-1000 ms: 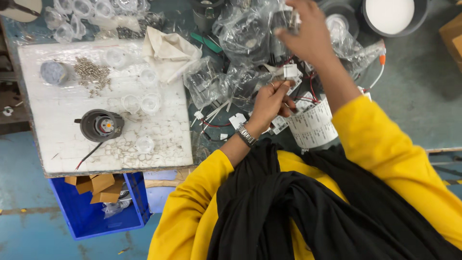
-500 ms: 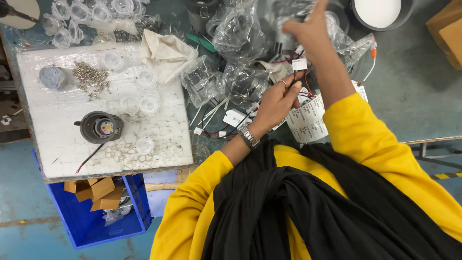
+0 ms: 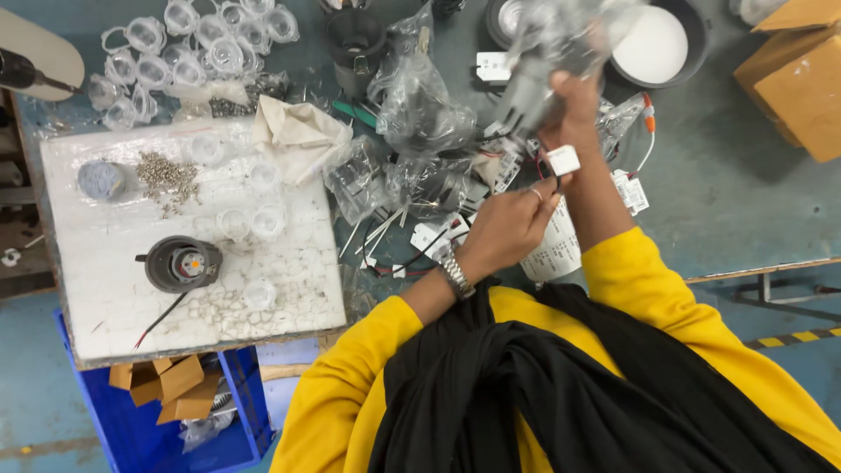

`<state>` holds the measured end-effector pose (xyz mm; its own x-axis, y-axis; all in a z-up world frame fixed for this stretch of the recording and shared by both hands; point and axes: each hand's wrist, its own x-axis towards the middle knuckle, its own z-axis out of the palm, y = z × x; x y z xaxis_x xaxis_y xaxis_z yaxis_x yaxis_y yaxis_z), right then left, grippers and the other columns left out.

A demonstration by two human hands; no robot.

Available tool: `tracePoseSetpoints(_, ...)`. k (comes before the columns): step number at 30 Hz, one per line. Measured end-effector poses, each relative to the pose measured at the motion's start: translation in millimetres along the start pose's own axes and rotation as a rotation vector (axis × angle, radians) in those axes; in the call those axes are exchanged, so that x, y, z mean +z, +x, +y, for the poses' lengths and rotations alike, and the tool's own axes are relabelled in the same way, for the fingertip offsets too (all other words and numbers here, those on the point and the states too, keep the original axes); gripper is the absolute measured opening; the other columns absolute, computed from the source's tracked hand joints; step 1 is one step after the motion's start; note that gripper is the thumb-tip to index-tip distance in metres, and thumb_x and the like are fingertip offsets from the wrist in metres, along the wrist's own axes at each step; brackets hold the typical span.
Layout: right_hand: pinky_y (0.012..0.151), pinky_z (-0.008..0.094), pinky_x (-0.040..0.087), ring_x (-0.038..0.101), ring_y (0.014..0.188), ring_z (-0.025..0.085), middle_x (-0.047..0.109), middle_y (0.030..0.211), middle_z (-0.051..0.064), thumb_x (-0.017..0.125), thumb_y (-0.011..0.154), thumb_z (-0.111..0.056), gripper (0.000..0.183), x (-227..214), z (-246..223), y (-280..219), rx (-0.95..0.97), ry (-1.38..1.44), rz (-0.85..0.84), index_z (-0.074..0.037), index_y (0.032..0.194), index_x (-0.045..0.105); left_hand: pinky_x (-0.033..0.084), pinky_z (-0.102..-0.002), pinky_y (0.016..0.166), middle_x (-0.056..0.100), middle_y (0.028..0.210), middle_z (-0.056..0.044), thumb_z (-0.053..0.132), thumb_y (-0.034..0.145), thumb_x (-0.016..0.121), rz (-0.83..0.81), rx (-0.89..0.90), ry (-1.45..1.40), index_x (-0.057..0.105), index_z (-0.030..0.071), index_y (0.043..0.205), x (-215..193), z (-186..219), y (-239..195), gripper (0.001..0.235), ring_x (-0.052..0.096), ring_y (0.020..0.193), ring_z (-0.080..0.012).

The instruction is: The person connects wires for a small driver component, checks a list of labels, applies a barcode sticker to a lighting fixture, and places the fixture and component into a cardboard box before closing it.

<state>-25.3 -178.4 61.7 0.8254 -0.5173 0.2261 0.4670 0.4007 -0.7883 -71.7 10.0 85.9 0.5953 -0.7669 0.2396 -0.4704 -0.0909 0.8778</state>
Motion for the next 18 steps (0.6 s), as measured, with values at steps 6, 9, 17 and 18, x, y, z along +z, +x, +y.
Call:
tracePoseSetpoints(6, 0.099, 0.044, 0.057, 0.067, 0.106, 0.027, 0.062, 0.120, 0.016, 0.077, 0.097, -0.037, 0.061, 33, -90, 8, -0.070, -0.013, -0.031, -0.003, 0.137, 0.048, 0.047, -0.042, 0.052, 0.063, 0.062, -0.015, 0.025, 0.102, 0.057, 0.033, -0.257, -0.244, 0.057, 0.009, 0.145, -22, 32, 5, 0.045, 0.061, 0.050, -0.0303)
tracePoseSetpoints(9, 0.094, 0.047, 0.059, 0.068, 0.105, 0.027, 0.063, 0.121, 0.013, 0.073, 0.093, -0.058, 0.072, 43, -117, 0, -0.128, 0.045, -0.034, -0.006, 0.136, 0.050, 0.050, -0.037, 0.057, 0.066, 0.068, -0.011, 0.027, 0.105, 0.057, 0.053, -0.154, -0.243, 0.062, 0.008, 0.135, -34, 30, -9, 0.037, 0.066, 0.057, -0.0253)
tracePoseSetpoints(17, 0.115, 0.030, 0.047, 0.056, 0.129, 0.017, 0.053, 0.141, 0.008, 0.075, 0.096, -0.047, 0.071, 69, -77, -40, 0.361, 0.616, -0.174, -0.012, 0.146, 0.039, 0.053, -0.035, 0.065, 0.072, 0.084, -0.010, 0.030, 0.105, 0.060, 0.213, -0.055, -0.131, 0.073, 0.010, 0.113, -46, 36, -52, 0.025, 0.071, 0.072, -0.0249)
tracePoseSetpoints(18, 0.117, 0.033, 0.047, 0.057, 0.129, 0.018, 0.053, 0.140, 0.010, 0.076, 0.096, -0.045, 0.071, 78, -69, -47, 0.448, 0.674, -0.186, -0.010, 0.146, 0.040, 0.052, -0.035, 0.066, 0.071, 0.083, -0.011, 0.030, 0.104, 0.060, 0.224, -0.037, -0.079, 0.072, 0.010, 0.111, -50, 37, -54, 0.024, 0.070, 0.073, -0.0261)
